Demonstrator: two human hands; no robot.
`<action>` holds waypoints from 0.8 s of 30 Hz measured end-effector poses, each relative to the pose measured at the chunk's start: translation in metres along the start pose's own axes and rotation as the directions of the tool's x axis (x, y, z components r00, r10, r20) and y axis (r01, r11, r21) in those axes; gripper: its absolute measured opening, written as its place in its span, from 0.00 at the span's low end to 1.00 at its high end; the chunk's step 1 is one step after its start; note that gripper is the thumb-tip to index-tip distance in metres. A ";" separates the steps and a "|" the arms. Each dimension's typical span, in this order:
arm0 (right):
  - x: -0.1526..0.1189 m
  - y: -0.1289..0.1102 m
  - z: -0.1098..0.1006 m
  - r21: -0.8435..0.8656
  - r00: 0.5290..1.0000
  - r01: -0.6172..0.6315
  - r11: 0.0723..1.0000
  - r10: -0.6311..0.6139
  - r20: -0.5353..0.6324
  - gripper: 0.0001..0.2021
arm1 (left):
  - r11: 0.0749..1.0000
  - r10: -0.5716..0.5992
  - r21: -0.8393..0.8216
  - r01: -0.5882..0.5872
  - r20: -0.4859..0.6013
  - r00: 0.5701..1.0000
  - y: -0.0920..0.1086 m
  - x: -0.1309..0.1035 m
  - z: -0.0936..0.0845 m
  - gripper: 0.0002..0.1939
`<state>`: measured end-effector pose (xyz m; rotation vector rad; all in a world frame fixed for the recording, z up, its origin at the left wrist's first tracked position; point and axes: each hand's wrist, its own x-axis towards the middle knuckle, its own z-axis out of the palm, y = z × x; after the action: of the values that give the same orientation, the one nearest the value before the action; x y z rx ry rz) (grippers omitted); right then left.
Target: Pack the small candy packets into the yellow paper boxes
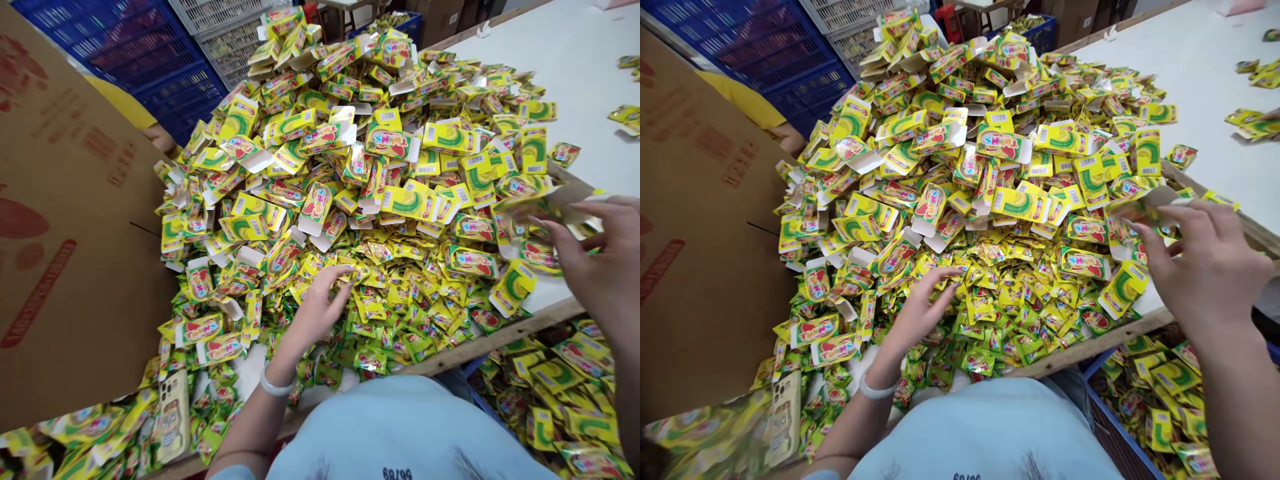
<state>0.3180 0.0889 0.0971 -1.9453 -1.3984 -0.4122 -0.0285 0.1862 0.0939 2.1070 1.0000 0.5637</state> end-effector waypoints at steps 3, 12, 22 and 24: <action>-0.014 -0.030 0.018 0.214 0.958 0.225 0.950 -0.256 0.129 0.14 | 0.988 0.020 0.150 -0.033 0.088 0.996 -0.009 -0.005 -0.018 0.16; -0.083 -0.105 0.099 0.653 0.722 0.265 0.709 -0.595 0.352 0.10 | 0.929 0.170 0.296 -0.220 0.186 0.968 -0.036 -0.046 0.019 0.20; -0.070 -0.069 0.083 0.702 0.918 -0.135 0.699 -0.180 0.355 0.09 | 0.926 0.217 0.288 -0.243 0.119 0.969 -0.037 -0.006 0.034 0.09; -0.068 -0.072 0.085 0.712 0.862 -0.028 0.701 -0.345 0.373 0.10 | 0.922 0.271 0.247 -0.298 0.138 0.953 -0.033 0.000 0.034 0.10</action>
<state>0.2149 0.1135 0.0205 -1.3067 -1.7160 0.5363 -0.0227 0.1859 0.0472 2.5186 0.7471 0.4772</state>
